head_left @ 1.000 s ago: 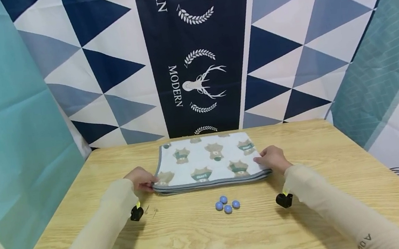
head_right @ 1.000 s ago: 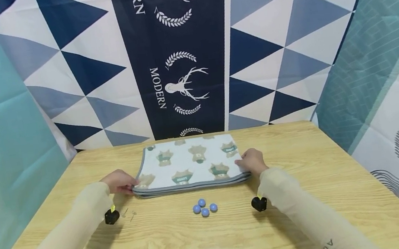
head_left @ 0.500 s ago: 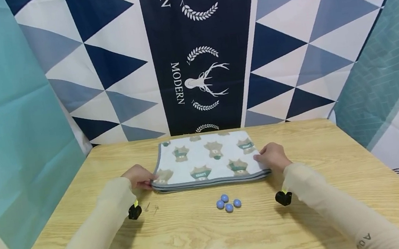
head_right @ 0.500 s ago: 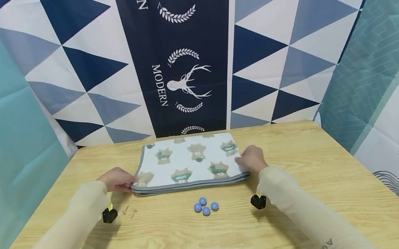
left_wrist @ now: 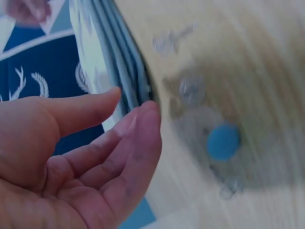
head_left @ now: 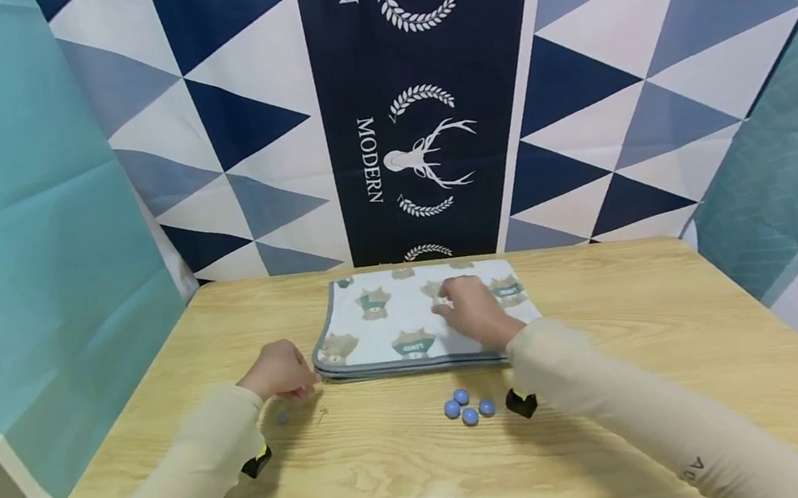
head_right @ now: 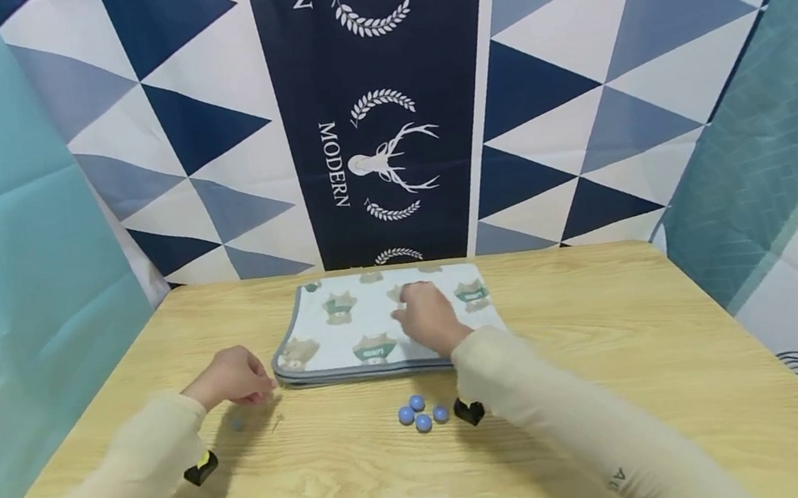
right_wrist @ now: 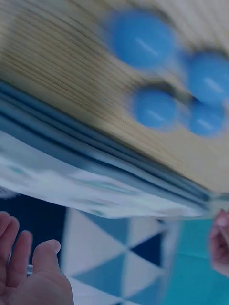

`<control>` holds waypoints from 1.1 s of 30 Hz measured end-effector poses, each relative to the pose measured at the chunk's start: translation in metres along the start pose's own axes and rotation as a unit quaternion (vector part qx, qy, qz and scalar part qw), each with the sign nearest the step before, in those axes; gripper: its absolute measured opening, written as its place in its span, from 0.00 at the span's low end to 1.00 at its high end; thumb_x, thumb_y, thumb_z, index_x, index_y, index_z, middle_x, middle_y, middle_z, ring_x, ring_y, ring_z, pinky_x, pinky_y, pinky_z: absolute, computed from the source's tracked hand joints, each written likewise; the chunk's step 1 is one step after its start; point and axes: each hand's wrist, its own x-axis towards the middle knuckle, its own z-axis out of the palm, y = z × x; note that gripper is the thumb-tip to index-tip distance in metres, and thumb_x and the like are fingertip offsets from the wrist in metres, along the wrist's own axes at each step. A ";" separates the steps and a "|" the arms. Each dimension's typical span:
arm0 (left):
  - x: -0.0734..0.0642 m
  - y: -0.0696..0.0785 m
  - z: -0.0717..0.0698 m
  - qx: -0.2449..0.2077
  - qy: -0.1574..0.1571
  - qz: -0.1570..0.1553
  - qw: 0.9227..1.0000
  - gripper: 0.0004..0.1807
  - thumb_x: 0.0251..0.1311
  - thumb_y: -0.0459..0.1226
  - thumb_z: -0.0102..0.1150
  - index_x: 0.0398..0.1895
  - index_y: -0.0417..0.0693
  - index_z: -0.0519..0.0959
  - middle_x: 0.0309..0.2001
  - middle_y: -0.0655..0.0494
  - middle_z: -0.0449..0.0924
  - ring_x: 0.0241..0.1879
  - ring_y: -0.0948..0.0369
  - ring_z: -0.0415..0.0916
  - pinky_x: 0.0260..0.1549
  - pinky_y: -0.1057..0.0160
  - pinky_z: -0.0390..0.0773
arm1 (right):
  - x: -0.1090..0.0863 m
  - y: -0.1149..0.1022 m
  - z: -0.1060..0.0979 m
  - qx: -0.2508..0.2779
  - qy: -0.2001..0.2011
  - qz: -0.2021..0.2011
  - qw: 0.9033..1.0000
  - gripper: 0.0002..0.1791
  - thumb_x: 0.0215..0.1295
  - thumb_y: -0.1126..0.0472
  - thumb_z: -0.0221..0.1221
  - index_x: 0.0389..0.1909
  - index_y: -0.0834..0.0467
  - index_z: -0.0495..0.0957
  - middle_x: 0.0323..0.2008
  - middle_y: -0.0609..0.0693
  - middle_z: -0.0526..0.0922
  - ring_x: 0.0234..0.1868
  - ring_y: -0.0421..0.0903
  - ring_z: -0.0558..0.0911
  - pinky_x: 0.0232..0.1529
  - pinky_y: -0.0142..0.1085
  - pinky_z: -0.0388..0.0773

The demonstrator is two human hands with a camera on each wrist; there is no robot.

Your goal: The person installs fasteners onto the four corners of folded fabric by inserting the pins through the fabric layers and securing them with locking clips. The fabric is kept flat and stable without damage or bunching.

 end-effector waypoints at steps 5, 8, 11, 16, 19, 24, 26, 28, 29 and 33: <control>-0.011 0.007 0.016 0.060 -0.002 0.022 0.998 0.16 0.55 0.33 0.65 0.11 0.38 0.80 0.14 0.49 0.81 0.12 0.64 0.76 0.20 0.67 0.81 | 0.004 -0.042 0.018 0.004 -0.035 -0.069 0.997 0.09 0.60 0.63 0.65 0.37 0.65 0.84 0.38 0.58 0.87 0.41 0.52 0.85 0.44 0.41 0.83; -0.013 0.011 0.025 0.087 0.002 0.029 0.996 0.17 0.54 0.34 0.67 0.09 0.40 0.80 0.12 0.50 0.80 0.10 0.64 0.74 0.18 0.68 0.80 | 0.004 -0.058 0.030 0.015 -0.062 -0.098 0.993 0.10 0.59 0.63 0.65 0.39 0.65 0.84 0.38 0.57 0.87 0.41 0.51 0.85 0.44 0.41 0.83; -0.012 0.012 0.030 0.095 0.011 0.025 0.995 0.18 0.51 0.34 0.68 0.07 0.41 0.77 0.09 0.52 0.77 0.08 0.66 0.69 0.17 0.70 0.78 | 0.004 -0.071 0.040 0.024 -0.090 -0.135 0.986 0.12 0.58 0.63 0.66 0.41 0.66 0.83 0.39 0.59 0.87 0.42 0.51 0.85 0.45 0.41 0.83; -0.009 0.014 0.031 0.114 0.024 0.025 0.993 0.17 0.45 0.30 0.68 0.07 0.44 0.73 0.04 0.62 0.67 0.06 0.69 0.62 0.20 0.72 0.74 | 0.007 -0.085 0.053 0.023 -0.130 -0.164 0.978 0.15 0.55 0.64 0.68 0.42 0.66 0.82 0.41 0.59 0.86 0.43 0.51 0.84 0.46 0.40 0.83; -0.009 0.015 0.030 0.130 0.027 0.043 0.990 0.15 0.42 0.28 0.67 0.06 0.43 0.75 0.04 0.63 0.64 0.07 0.69 0.61 0.22 0.72 0.73 | 0.010 -0.089 0.060 0.018 -0.140 -0.170 0.975 0.15 0.53 0.64 0.69 0.42 0.66 0.83 0.41 0.58 0.86 0.44 0.51 0.85 0.46 0.39 0.83; -0.012 0.014 0.027 0.112 0.034 0.062 0.991 0.20 0.38 0.22 0.59 -0.01 0.47 0.68 0.03 0.64 0.59 0.08 0.68 0.53 0.14 0.73 0.59 | 0.014 -0.092 0.067 0.013 -0.144 -0.170 0.975 0.14 0.51 0.65 0.71 0.38 0.64 0.84 0.38 0.56 0.87 0.39 0.48 0.85 0.42 0.36 0.83; -0.014 0.013 0.026 0.094 0.036 0.069 0.993 0.23 0.37 0.20 0.53 -0.01 0.52 0.61 0.03 0.65 0.54 0.09 0.69 0.47 0.12 0.74 0.51 | 0.016 -0.092 0.069 0.007 -0.148 -0.167 0.975 0.12 0.50 0.64 0.71 0.36 0.63 0.85 0.35 0.55 0.87 0.36 0.46 0.85 0.39 0.34 0.83; -0.015 0.012 0.025 0.084 0.036 0.073 0.993 0.24 0.37 0.20 0.49 0.00 0.54 0.56 0.05 0.66 0.50 0.10 0.68 0.43 0.13 0.73 0.47 | 0.017 -0.092 0.070 0.002 -0.153 -0.167 0.974 0.11 0.50 0.64 0.72 0.35 0.62 0.86 0.33 0.54 0.87 0.34 0.45 0.84 0.37 0.32 0.82; -0.016 0.011 0.024 0.081 0.038 0.075 0.993 0.24 0.36 0.20 0.47 0.00 0.54 0.56 0.05 0.66 0.49 0.11 0.68 0.43 0.13 0.73 0.46 | 0.017 -0.092 0.070 -0.001 -0.154 -0.168 0.974 0.10 0.50 0.63 0.72 0.34 0.62 0.86 0.32 0.53 0.87 0.34 0.45 0.84 0.37 0.32 0.82; -0.020 0.012 0.022 0.078 0.058 0.071 0.993 0.19 0.40 0.21 0.56 0.03 0.49 0.67 0.08 0.64 0.61 0.13 0.66 0.56 0.15 0.73 0.57 | 0.018 -0.091 0.071 0.000 -0.157 -0.176 0.972 0.09 0.51 0.64 0.71 0.34 0.61 0.86 0.32 0.53 0.87 0.34 0.45 0.84 0.37 0.33 0.82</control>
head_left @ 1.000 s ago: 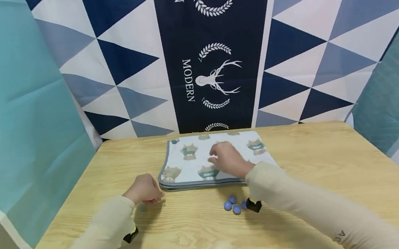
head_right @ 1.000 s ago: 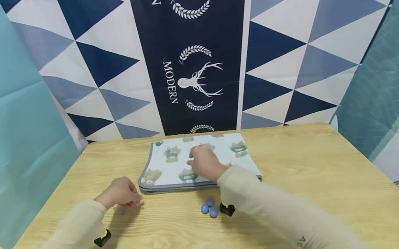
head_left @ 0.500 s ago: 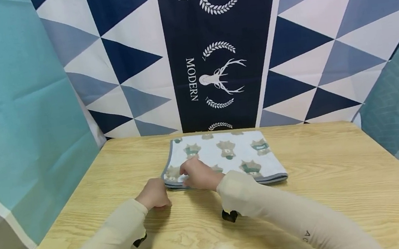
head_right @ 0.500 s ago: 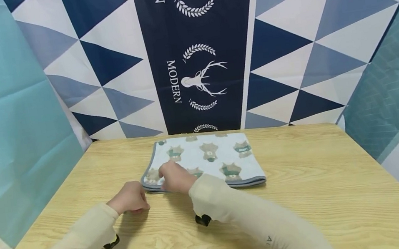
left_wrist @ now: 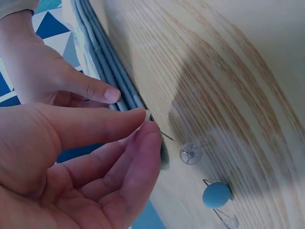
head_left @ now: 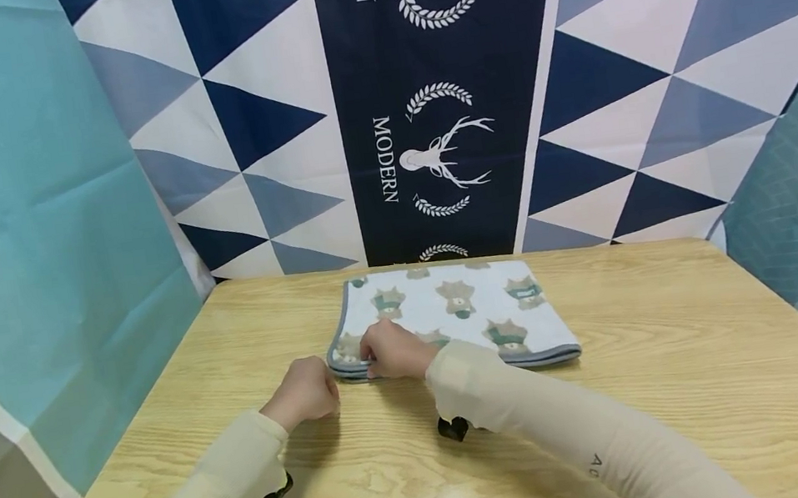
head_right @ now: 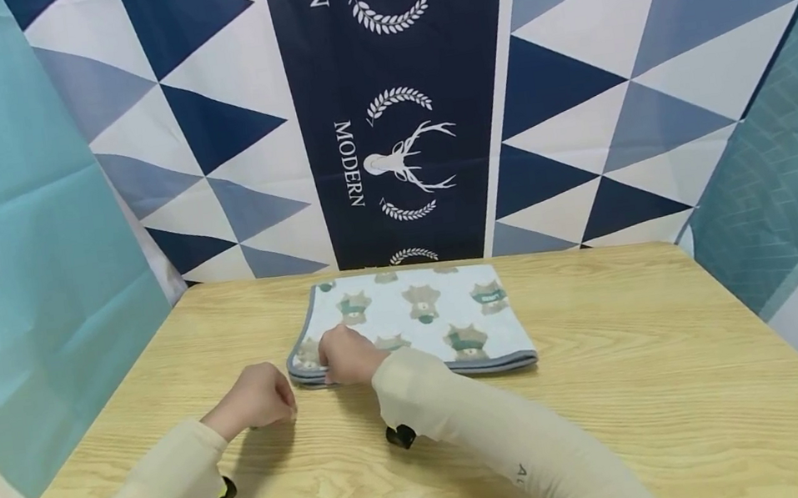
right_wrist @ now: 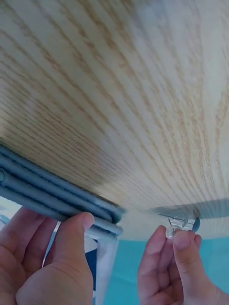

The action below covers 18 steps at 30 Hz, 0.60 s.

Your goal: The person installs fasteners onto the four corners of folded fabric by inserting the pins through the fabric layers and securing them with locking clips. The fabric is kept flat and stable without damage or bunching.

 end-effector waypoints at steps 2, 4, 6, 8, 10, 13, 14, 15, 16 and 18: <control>-0.001 0.001 -0.001 -0.003 0.010 -0.004 1.000 0.14 0.40 0.23 0.60 0.07 0.46 0.74 0.11 0.61 0.69 0.16 0.65 0.62 0.17 0.72 0.63 | 0.000 0.002 0.000 0.004 -0.001 -0.003 1.000 0.08 0.53 0.64 0.70 0.35 0.61 0.86 0.33 0.53 0.88 0.35 0.45 0.84 0.38 0.34 0.82; -0.001 0.000 -0.003 -0.012 0.018 -0.006 1.000 0.10 0.41 0.24 0.63 0.11 0.44 0.78 0.14 0.59 0.75 0.19 0.64 0.67 0.18 0.71 0.67 | 0.000 0.003 -0.001 0.012 -0.002 -0.003 1.000 0.07 0.55 0.65 0.68 0.36 0.61 0.86 0.35 0.54 0.88 0.37 0.46 0.85 0.40 0.35 0.83; 0.000 -0.002 -0.003 -0.019 0.026 0.005 0.999 0.09 0.42 0.24 0.62 0.13 0.43 0.80 0.16 0.57 0.78 0.19 0.64 0.68 0.20 0.71 0.69 | 0.001 0.003 -0.001 0.016 0.002 -0.001 1.000 0.06 0.58 0.66 0.65 0.36 0.61 0.86 0.36 0.54 0.88 0.39 0.47 0.85 0.41 0.36 0.84; 0.001 -0.005 -0.003 -0.035 0.032 0.025 0.999 0.08 0.45 0.25 0.63 0.15 0.43 0.81 0.18 0.57 0.79 0.20 0.65 0.69 0.21 0.71 0.70 | 0.001 0.004 0.000 0.016 0.010 -0.001 1.000 0.06 0.60 0.68 0.62 0.36 0.61 0.86 0.35 0.54 0.88 0.39 0.48 0.86 0.41 0.37 0.84; 0.003 -0.010 -0.003 -0.053 0.033 0.056 0.996 0.07 0.48 0.25 0.64 0.19 0.43 0.82 0.20 0.56 0.81 0.21 0.66 0.70 0.22 0.71 0.72 | 0.002 0.004 0.000 0.017 0.022 0.003 1.000 0.08 0.61 0.70 0.60 0.36 0.61 0.87 0.36 0.54 0.88 0.41 0.48 0.86 0.43 0.38 0.84; 0.006 -0.015 -0.001 -0.083 0.024 0.100 0.991 0.04 0.52 0.26 0.65 0.24 0.42 0.84 0.25 0.54 0.84 0.24 0.68 0.74 0.24 0.72 0.75 | 0.001 0.006 0.001 0.026 0.037 0.013 0.999 0.09 0.62 0.71 0.58 0.36 0.62 0.86 0.37 0.55 0.88 0.43 0.49 0.86 0.46 0.39 0.84; 0.007 -0.017 0.000 -0.090 0.021 0.109 0.990 0.03 0.53 0.27 0.65 0.26 0.42 0.85 0.26 0.53 0.85 0.25 0.68 0.76 0.25 0.73 0.76 | 0.001 0.006 0.002 0.030 0.041 0.018 0.999 0.09 0.61 0.71 0.58 0.37 0.62 0.86 0.38 0.55 0.88 0.43 0.49 0.86 0.46 0.39 0.83; 0.007 -0.018 0.000 -0.097 0.019 0.119 0.988 0.03 0.54 0.27 0.65 0.27 0.42 0.85 0.28 0.53 0.86 0.27 0.68 0.77 0.26 0.73 0.77 | 0.000 0.007 0.002 0.037 0.046 0.022 0.998 0.09 0.61 0.71 0.58 0.37 0.62 0.86 0.38 0.55 0.88 0.43 0.49 0.86 0.46 0.39 0.83; 0.008 -0.019 0.000 -0.102 0.017 0.122 0.987 0.03 0.54 0.27 0.64 0.28 0.42 0.85 0.29 0.52 0.86 0.28 0.67 0.78 0.26 0.74 0.78 | 0.000 0.008 0.002 0.041 0.052 0.024 0.998 0.09 0.61 0.71 0.58 0.37 0.62 0.86 0.38 0.55 0.88 0.43 0.49 0.86 0.46 0.39 0.84; 0.010 -0.020 0.000 -0.109 0.019 0.129 0.985 0.03 0.55 0.28 0.64 0.29 0.42 0.86 0.31 0.52 0.87 0.30 0.66 0.81 0.28 0.73 0.79 | -0.001 0.010 0.000 0.051 0.062 0.034 0.996 0.08 0.62 0.70 0.59 0.37 0.62 0.86 0.37 0.55 0.88 0.42 0.49 0.86 0.45 0.39 0.84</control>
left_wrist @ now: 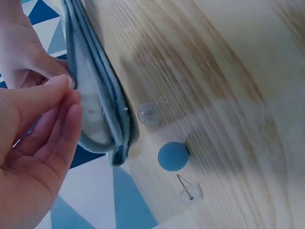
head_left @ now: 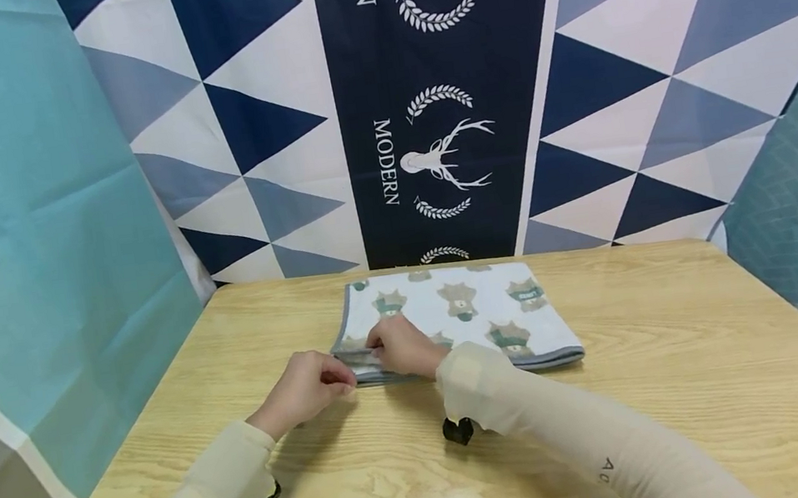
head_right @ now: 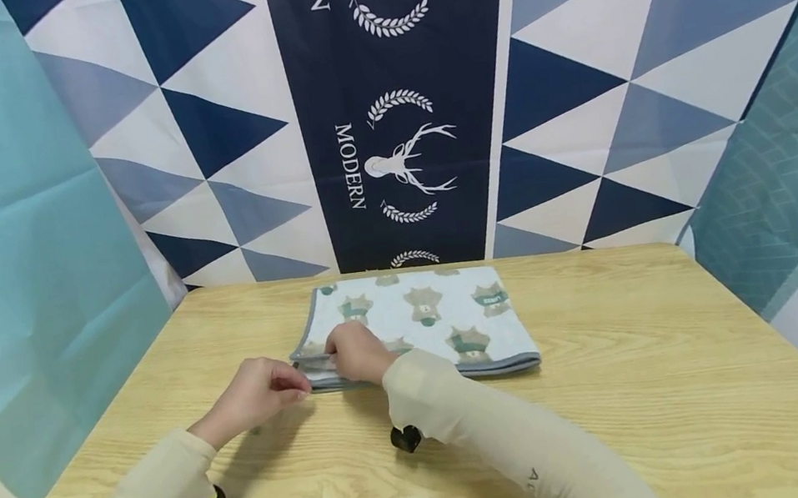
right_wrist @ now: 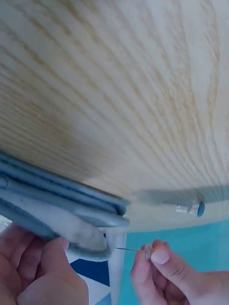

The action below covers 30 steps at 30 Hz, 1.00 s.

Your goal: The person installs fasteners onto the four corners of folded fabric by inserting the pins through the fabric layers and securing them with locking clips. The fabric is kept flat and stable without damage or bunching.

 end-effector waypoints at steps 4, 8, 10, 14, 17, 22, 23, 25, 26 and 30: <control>0.006 -0.002 -0.002 -0.005 0.009 0.000 1.000 0.04 0.55 0.27 0.64 0.30 0.42 0.87 0.32 0.51 0.87 0.32 0.63 0.83 0.30 0.70 0.82 | 0.000 0.003 -0.007 0.038 0.013 0.040 0.998 0.08 0.64 0.68 0.58 0.39 0.61 0.85 0.37 0.55 0.87 0.40 0.48 0.85 0.42 0.38 0.83; 0.013 -0.006 -0.006 -0.009 0.018 -0.011 1.000 0.05 0.55 0.27 0.63 0.32 0.40 0.87 0.33 0.50 0.87 0.32 0.63 0.82 0.31 0.68 0.82 | 0.001 0.005 -0.014 0.090 0.028 0.086 0.992 0.09 0.66 0.66 0.57 0.41 0.61 0.85 0.37 0.55 0.87 0.38 0.47 0.84 0.38 0.36 0.81; 0.017 -0.008 -0.007 -0.014 0.025 -0.016 0.999 0.05 0.56 0.27 0.63 0.33 0.40 0.87 0.34 0.49 0.87 0.33 0.63 0.81 0.32 0.68 0.82 | 0.002 0.006 -0.016 0.097 0.037 0.096 0.990 0.09 0.65 0.66 0.57 0.40 0.60 0.85 0.35 0.54 0.87 0.36 0.47 0.84 0.35 0.34 0.80; 0.024 -0.013 -0.008 -0.019 0.040 -0.021 0.999 0.05 0.56 0.28 0.63 0.34 0.40 0.86 0.35 0.49 0.87 0.34 0.63 0.81 0.33 0.67 0.82 | 0.003 0.008 -0.017 0.096 0.043 0.108 0.989 0.08 0.65 0.65 0.57 0.39 0.59 0.85 0.34 0.53 0.88 0.34 0.45 0.83 0.33 0.31 0.79; 0.028 -0.014 -0.007 -0.022 0.052 -0.024 0.998 0.04 0.56 0.28 0.64 0.33 0.40 0.86 0.35 0.49 0.87 0.34 0.63 0.81 0.34 0.66 0.82 | 0.003 0.008 -0.019 0.102 0.043 0.117 0.987 0.08 0.65 0.65 0.58 0.39 0.59 0.85 0.33 0.52 0.87 0.34 0.44 0.83 0.32 0.31 0.78; 0.032 -0.015 -0.010 -0.013 0.070 -0.013 0.997 0.03 0.55 0.28 0.65 0.32 0.40 0.86 0.34 0.49 0.87 0.33 0.62 0.81 0.33 0.66 0.82 | 0.004 0.006 -0.020 0.106 0.046 0.120 0.986 0.07 0.64 0.65 0.59 0.37 0.58 0.85 0.32 0.52 0.87 0.31 0.42 0.81 0.29 0.28 0.75; 0.032 -0.015 -0.011 -0.013 0.070 -0.012 0.997 0.03 0.55 0.28 0.65 0.32 0.41 0.86 0.34 0.48 0.87 0.33 0.62 0.81 0.34 0.66 0.82 | 0.004 0.006 -0.019 0.106 0.046 0.119 0.986 0.07 0.64 0.65 0.59 0.37 0.58 0.85 0.31 0.52 0.87 0.31 0.42 0.81 0.29 0.28 0.75; 0.032 -0.015 -0.011 -0.018 0.067 -0.014 0.998 0.03 0.55 0.28 0.65 0.32 0.40 0.86 0.34 0.48 0.87 0.33 0.62 0.81 0.34 0.66 0.82 | 0.004 0.006 -0.019 0.106 0.044 0.115 0.987 0.07 0.64 0.65 0.58 0.37 0.59 0.85 0.32 0.52 0.87 0.30 0.42 0.81 0.29 0.28 0.75; 0.032 -0.015 -0.011 -0.019 0.064 -0.014 0.998 0.04 0.55 0.28 0.65 0.32 0.40 0.86 0.34 0.48 0.87 0.34 0.62 0.81 0.34 0.66 0.82 | 0.003 0.005 -0.019 0.107 0.043 0.113 0.987 0.07 0.64 0.66 0.58 0.37 0.59 0.85 0.32 0.52 0.87 0.30 0.42 0.81 0.29 0.28 0.75; 0.032 -0.016 -0.010 -0.020 0.061 -0.006 0.998 0.04 0.55 0.28 0.65 0.33 0.39 0.86 0.33 0.48 0.87 0.33 0.62 0.81 0.34 0.66 0.82 | 0.002 0.004 -0.019 0.106 0.039 0.112 0.987 0.07 0.64 0.66 0.58 0.38 0.59 0.85 0.33 0.52 0.87 0.32 0.42 0.81 0.32 0.29 0.77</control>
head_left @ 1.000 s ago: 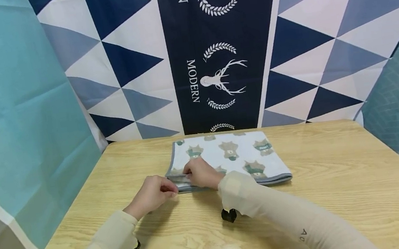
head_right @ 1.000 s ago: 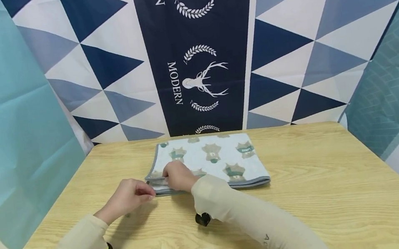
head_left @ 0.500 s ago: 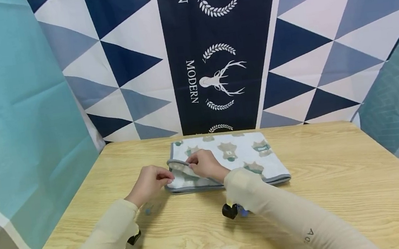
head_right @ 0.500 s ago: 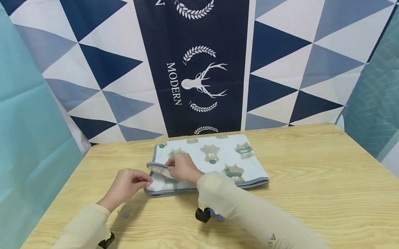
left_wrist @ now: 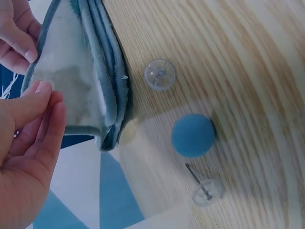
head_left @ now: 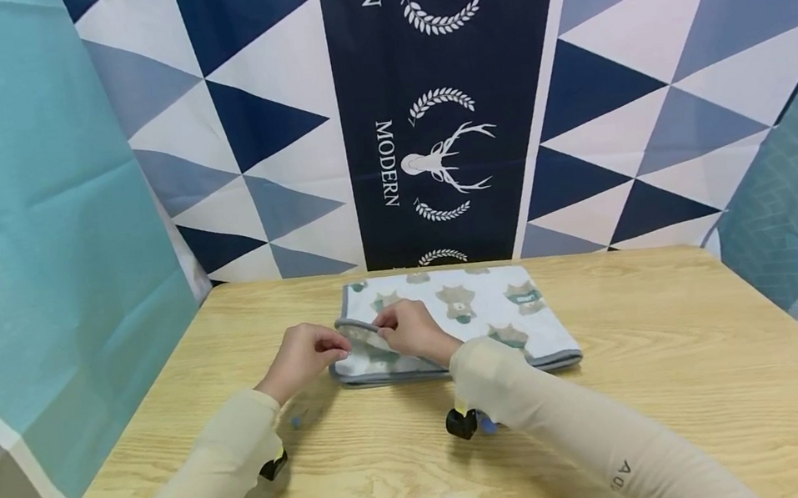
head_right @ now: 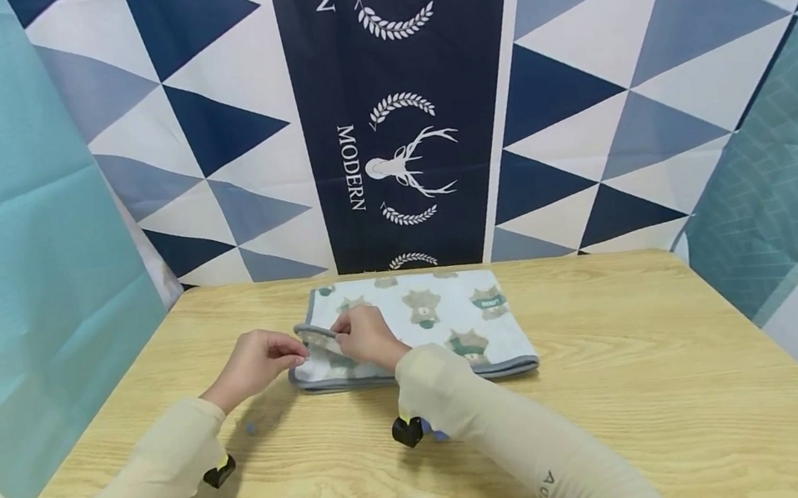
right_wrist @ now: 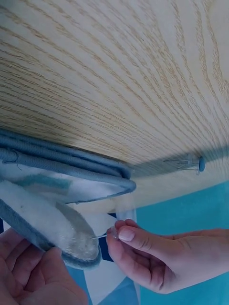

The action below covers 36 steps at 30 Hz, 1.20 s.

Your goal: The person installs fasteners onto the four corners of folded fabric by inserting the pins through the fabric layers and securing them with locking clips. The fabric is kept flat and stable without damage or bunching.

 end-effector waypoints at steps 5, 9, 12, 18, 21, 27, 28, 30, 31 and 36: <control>0.003 0.000 0.003 -0.002 0.007 0.008 1.000 0.04 0.55 0.28 0.65 0.33 0.38 0.86 0.32 0.48 0.87 0.32 0.62 0.81 0.33 0.66 0.82 | -0.001 0.000 -0.001 -0.009 0.004 -0.006 1.000 0.07 0.64 0.66 0.58 0.38 0.59 0.85 0.33 0.52 0.88 0.34 0.43 0.83 0.33 0.30 0.78; 0.003 -0.002 0.006 -0.008 0.028 -0.002 1.000 0.04 0.54 0.27 0.65 0.32 0.38 0.86 0.33 0.47 0.87 0.33 0.60 0.82 0.34 0.64 0.83 | -0.003 -0.001 0.001 -0.008 0.001 -0.013 1.000 0.07 0.64 0.66 0.59 0.37 0.60 0.85 0.33 0.53 0.88 0.32 0.43 0.83 0.31 0.29 0.78; 0.003 -0.002 0.010 -0.021 0.054 -0.020 0.998 0.03 0.53 0.27 0.66 0.30 0.39 0.85 0.33 0.48 0.87 0.33 0.61 0.82 0.34 0.66 0.83 | -0.005 -0.001 0.002 -0.007 -0.002 -0.019 1.000 0.07 0.63 0.66 0.59 0.37 0.60 0.85 0.32 0.53 0.88 0.31 0.43 0.82 0.30 0.28 0.77; 0.004 -0.001 0.016 -0.001 0.109 -0.031 0.994 0.16 0.46 0.30 0.73 0.38 0.40 0.77 0.33 0.50 0.77 0.33 0.60 0.72 0.33 0.67 0.74 | -0.007 -0.002 0.002 -0.014 -0.004 -0.031 0.999 0.07 0.64 0.67 0.59 0.36 0.60 0.85 0.32 0.53 0.87 0.31 0.43 0.82 0.31 0.30 0.78; 0.005 -0.002 0.015 0.031 0.122 -0.021 0.992 0.27 0.44 0.31 0.75 0.49 0.42 0.74 0.39 0.49 0.72 0.40 0.55 0.70 0.39 0.61 0.73 | -0.007 -0.002 0.002 -0.016 -0.006 -0.038 0.999 0.07 0.64 0.67 0.58 0.37 0.60 0.85 0.32 0.53 0.87 0.32 0.43 0.82 0.33 0.31 0.79; 0.008 -0.002 0.014 0.055 0.081 0.030 0.995 0.24 0.48 0.30 0.71 0.50 0.45 0.77 0.54 0.47 0.76 0.57 0.49 0.71 0.58 0.48 0.74 | -0.008 -0.002 0.001 -0.019 -0.015 -0.035 0.999 0.07 0.65 0.67 0.58 0.37 0.59 0.85 0.33 0.53 0.87 0.32 0.43 0.82 0.33 0.31 0.78; 0.008 -0.002 0.014 0.054 0.073 0.036 0.995 0.21 0.49 0.29 0.70 0.49 0.45 0.77 0.53 0.48 0.76 0.57 0.49 0.72 0.58 0.48 0.74 | -0.008 -0.002 0.002 -0.020 -0.016 -0.035 0.999 0.07 0.65 0.67 0.58 0.37 0.59 0.85 0.34 0.53 0.87 0.32 0.43 0.82 0.33 0.31 0.77; 0.008 -0.003 0.015 0.048 0.063 0.046 0.996 0.17 0.50 0.28 0.69 0.45 0.44 0.78 0.50 0.48 0.79 0.55 0.50 0.75 0.57 0.49 0.75 | -0.008 -0.002 0.003 -0.018 -0.020 -0.036 0.999 0.07 0.65 0.66 0.58 0.37 0.58 0.85 0.34 0.52 0.87 0.32 0.43 0.82 0.33 0.30 0.78; 0.008 -0.003 0.016 0.044 0.060 0.049 0.996 0.16 0.51 0.27 0.68 0.43 0.44 0.78 0.48 0.49 0.80 0.53 0.51 0.76 0.56 0.49 0.76 | -0.008 -0.002 0.003 -0.018 -0.021 -0.038 0.999 0.07 0.65 0.66 0.59 0.37 0.58 0.85 0.34 0.52 0.87 0.32 0.43 0.82 0.33 0.30 0.78; 0.009 -0.001 0.019 0.042 0.060 0.048 0.996 0.12 0.51 0.25 0.67 0.38 0.44 0.79 0.43 0.49 0.82 0.48 0.53 0.79 0.51 0.49 0.79 | -0.009 -0.001 0.001 -0.017 -0.022 -0.047 0.998 0.07 0.64 0.66 0.60 0.36 0.57 0.86 0.34 0.52 0.88 0.33 0.43 0.83 0.33 0.31 0.79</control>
